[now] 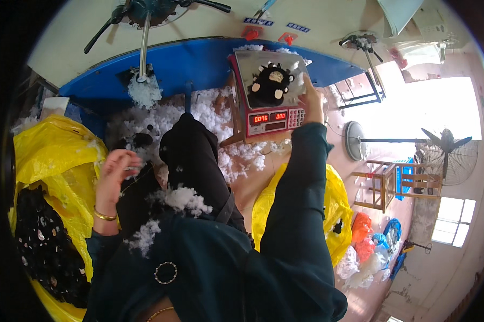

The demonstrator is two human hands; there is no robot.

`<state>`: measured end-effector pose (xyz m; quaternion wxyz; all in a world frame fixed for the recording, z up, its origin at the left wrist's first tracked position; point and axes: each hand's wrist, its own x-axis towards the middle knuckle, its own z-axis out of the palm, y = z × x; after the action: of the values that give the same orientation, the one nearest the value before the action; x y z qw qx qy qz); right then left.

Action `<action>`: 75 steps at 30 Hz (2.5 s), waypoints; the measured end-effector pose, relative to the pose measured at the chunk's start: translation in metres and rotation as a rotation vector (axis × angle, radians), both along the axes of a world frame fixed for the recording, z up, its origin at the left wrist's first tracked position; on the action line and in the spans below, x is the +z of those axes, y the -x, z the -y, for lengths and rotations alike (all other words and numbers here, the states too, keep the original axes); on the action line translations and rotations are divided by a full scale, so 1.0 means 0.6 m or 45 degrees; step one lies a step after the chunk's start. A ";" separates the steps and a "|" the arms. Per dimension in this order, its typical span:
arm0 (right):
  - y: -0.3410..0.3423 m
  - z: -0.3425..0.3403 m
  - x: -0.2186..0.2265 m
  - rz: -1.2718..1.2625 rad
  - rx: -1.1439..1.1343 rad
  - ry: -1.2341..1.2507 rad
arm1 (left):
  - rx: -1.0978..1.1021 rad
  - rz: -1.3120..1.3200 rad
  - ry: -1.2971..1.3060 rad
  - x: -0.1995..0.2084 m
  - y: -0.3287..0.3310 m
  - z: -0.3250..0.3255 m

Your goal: The person repeatedly stuffs small black plush toys with white cotton-like filling using a hand-operated stuffing machine. After each toy is filled, it is placed on a digital scale, then the person retrieves another toy from a yellow bag and repeats the process.

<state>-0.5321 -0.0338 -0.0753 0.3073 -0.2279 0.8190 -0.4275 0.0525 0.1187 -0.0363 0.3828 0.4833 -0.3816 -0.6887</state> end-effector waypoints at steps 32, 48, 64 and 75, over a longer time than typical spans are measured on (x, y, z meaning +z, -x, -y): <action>0.013 -0.341 0.007 0.066 1.595 -0.654 | 0.557 1.289 0.860 -0.027 -0.099 0.009; -0.123 -0.241 -0.036 -0.931 1.620 -0.367 | 1.132 2.547 -0.010 -0.081 -0.590 -0.222; -0.783 -0.166 0.110 1.194 1.577 0.030 | 0.813 -0.008 0.673 0.031 -0.102 -0.092; -0.680 -0.159 0.134 1.060 1.550 0.264 | 0.124 -0.397 0.616 0.037 -0.039 -0.007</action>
<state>-0.1243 0.0615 0.0050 0.7516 -0.4885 0.3191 -0.3076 0.0759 0.1230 -0.0141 0.5736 0.2843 -0.4476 -0.6244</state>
